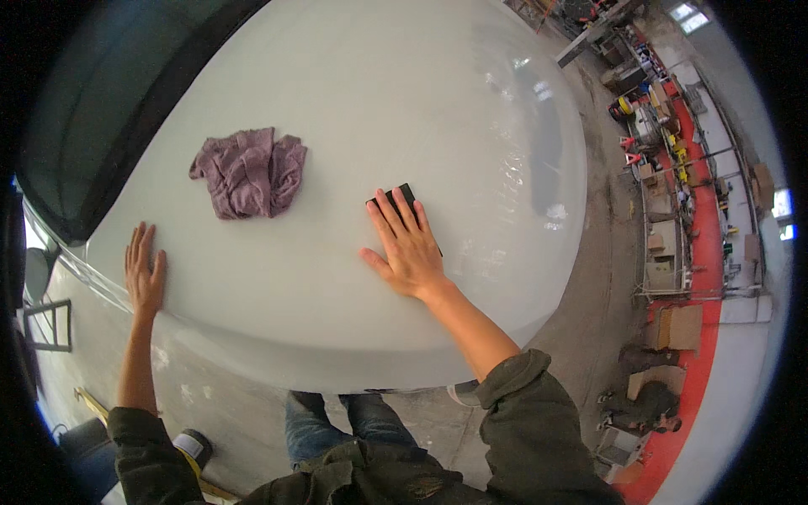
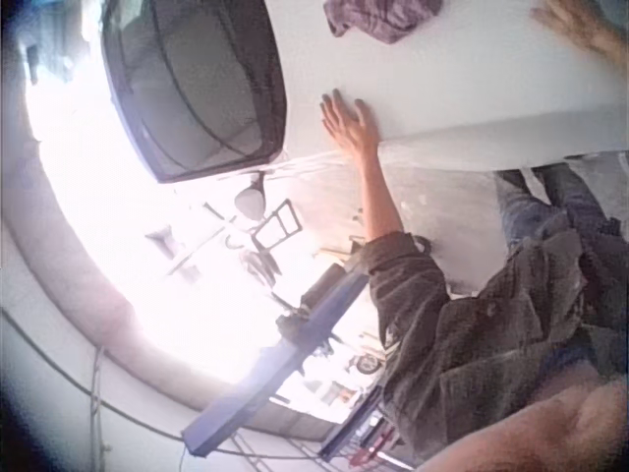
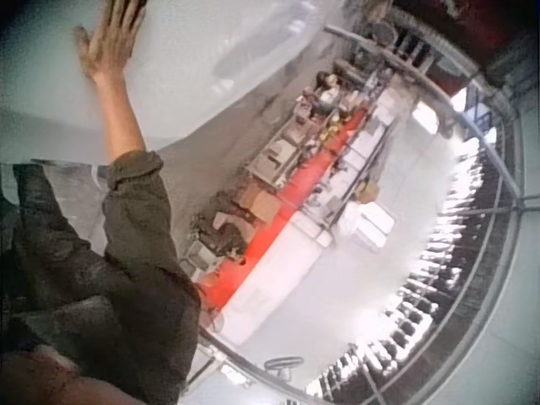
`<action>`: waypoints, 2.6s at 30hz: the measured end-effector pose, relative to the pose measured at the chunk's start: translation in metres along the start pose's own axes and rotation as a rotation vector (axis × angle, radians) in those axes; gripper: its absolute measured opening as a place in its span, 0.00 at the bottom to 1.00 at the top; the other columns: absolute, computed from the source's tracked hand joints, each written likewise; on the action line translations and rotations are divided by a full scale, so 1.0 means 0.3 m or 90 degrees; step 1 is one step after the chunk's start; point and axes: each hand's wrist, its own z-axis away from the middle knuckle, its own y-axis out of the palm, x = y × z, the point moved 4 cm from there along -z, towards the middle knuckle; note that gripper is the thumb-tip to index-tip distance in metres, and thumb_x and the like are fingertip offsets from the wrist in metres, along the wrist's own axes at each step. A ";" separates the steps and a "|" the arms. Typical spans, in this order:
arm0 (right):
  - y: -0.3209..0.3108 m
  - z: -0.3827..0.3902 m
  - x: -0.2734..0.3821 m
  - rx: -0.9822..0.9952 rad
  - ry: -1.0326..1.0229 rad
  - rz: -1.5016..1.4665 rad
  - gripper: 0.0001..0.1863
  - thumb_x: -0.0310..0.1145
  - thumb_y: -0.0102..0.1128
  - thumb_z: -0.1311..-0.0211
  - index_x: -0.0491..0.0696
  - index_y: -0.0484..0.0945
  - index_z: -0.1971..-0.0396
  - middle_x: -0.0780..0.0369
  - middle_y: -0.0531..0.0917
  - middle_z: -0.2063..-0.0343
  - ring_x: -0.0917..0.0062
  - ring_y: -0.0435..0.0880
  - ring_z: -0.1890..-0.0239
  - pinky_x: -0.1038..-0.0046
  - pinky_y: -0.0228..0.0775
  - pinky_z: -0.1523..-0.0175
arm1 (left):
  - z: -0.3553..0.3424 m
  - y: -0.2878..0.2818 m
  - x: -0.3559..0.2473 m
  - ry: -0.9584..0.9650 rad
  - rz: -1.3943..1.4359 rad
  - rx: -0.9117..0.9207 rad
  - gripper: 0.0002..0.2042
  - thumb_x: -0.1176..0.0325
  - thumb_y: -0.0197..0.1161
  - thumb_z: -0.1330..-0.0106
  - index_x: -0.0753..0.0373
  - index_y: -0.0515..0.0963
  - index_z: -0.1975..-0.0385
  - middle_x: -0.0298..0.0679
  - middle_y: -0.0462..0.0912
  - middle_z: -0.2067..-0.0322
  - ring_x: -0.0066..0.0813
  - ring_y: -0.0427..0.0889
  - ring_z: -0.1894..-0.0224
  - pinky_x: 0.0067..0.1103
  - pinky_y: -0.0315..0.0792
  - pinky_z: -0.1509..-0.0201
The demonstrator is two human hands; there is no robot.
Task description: The person sands the hood of a white car using a sanding block and water, repeatedly dipping the block into a bucket and wiping the surface with a cloth. The person works across the hood, moving from the center toward the edges and windshield.
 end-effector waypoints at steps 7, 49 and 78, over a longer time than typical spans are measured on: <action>0.002 0.016 -0.020 -0.009 0.020 0.003 0.41 0.61 0.48 0.23 0.53 0.57 0.20 0.63 0.53 0.18 0.63 0.47 0.16 0.51 0.39 0.15 | -0.120 -0.008 -0.199 0.016 0.153 -0.055 0.36 0.61 0.69 0.32 0.53 0.63 0.24 0.49 0.55 0.21 0.51 0.51 0.19 0.47 0.45 0.17; 0.059 -1.040 0.303 0.010 -0.052 0.045 0.46 0.63 0.48 0.24 0.47 0.52 0.19 0.58 0.51 0.17 0.64 0.44 0.15 0.52 0.34 0.15 | -0.077 -0.118 0.152 0.097 0.195 -0.088 0.30 0.61 0.61 0.42 0.66 0.72 0.38 0.55 0.67 0.29 0.67 0.60 0.24 0.50 0.56 0.21; 0.112 -1.021 0.231 -0.018 -0.201 0.024 0.44 0.61 0.46 0.22 0.39 0.58 0.23 0.52 0.58 0.20 0.64 0.53 0.17 0.57 0.41 0.15 | -0.141 -0.139 0.322 0.218 0.161 0.088 0.33 0.38 0.58 0.35 0.56 0.77 0.39 0.49 0.70 0.28 0.66 0.63 0.25 0.51 0.59 0.22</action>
